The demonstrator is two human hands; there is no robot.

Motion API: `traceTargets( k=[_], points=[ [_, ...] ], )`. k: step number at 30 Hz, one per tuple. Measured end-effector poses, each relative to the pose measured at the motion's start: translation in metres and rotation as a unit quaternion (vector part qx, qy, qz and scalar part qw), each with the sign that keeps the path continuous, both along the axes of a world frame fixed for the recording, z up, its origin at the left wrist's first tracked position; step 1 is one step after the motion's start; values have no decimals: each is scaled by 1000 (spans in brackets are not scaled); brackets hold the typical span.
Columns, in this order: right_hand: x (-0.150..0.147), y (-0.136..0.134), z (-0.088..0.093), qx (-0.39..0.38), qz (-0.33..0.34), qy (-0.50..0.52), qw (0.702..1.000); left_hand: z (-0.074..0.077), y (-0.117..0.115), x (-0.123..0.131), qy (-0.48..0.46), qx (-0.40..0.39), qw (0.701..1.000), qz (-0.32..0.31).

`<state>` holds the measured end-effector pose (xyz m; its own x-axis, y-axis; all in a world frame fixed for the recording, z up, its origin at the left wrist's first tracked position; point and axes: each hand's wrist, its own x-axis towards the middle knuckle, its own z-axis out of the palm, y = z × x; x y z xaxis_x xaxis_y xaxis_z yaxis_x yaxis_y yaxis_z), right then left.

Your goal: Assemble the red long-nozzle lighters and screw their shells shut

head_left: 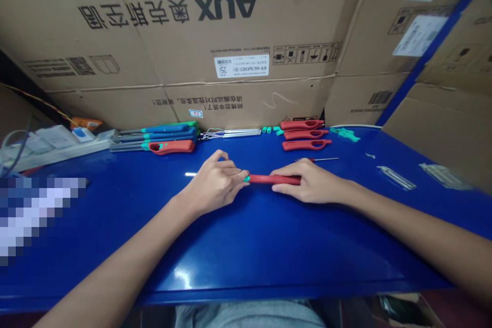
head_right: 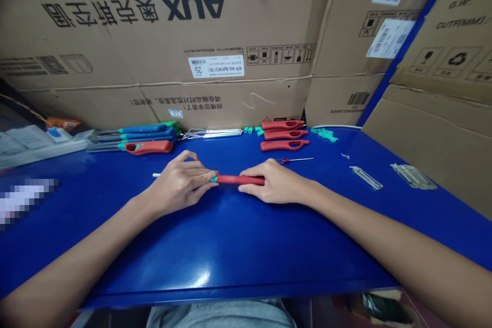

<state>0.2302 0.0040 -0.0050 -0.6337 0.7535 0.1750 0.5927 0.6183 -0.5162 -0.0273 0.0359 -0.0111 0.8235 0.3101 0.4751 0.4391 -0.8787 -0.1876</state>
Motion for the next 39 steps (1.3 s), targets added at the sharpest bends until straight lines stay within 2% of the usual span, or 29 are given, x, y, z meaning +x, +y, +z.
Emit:
traceTargets(
  k=[6,11,13,19,24,29,36,38,39],
  points=[
    [-4,0,-6,25,-37,-8,999,-3,-3,8,8,-80,995,52],
    [-9,0,-14,102,-65,1,993,-4,-5,15,-34,-76,997,-2],
    [-7,1,-16,119,-64,0,991,-4,-3,14,-26,-90,996,3],
    [5,11,-18,160,-56,3,986,-4,10,-1,-36,-91,993,59],
    [11,19,-21,182,-70,1,981,-2,13,-9,-25,-104,981,162],
    [9,17,-20,182,-41,14,982,0,6,-3,-5,-159,979,127],
    [11,17,-15,182,8,5,983,10,-2,2,27,-216,969,114],
    [16,21,-7,207,-14,1,978,12,-3,2,37,-225,965,133],
    [21,25,-1,221,-48,-6,974,13,-4,2,39,-230,962,141]
  ],
)
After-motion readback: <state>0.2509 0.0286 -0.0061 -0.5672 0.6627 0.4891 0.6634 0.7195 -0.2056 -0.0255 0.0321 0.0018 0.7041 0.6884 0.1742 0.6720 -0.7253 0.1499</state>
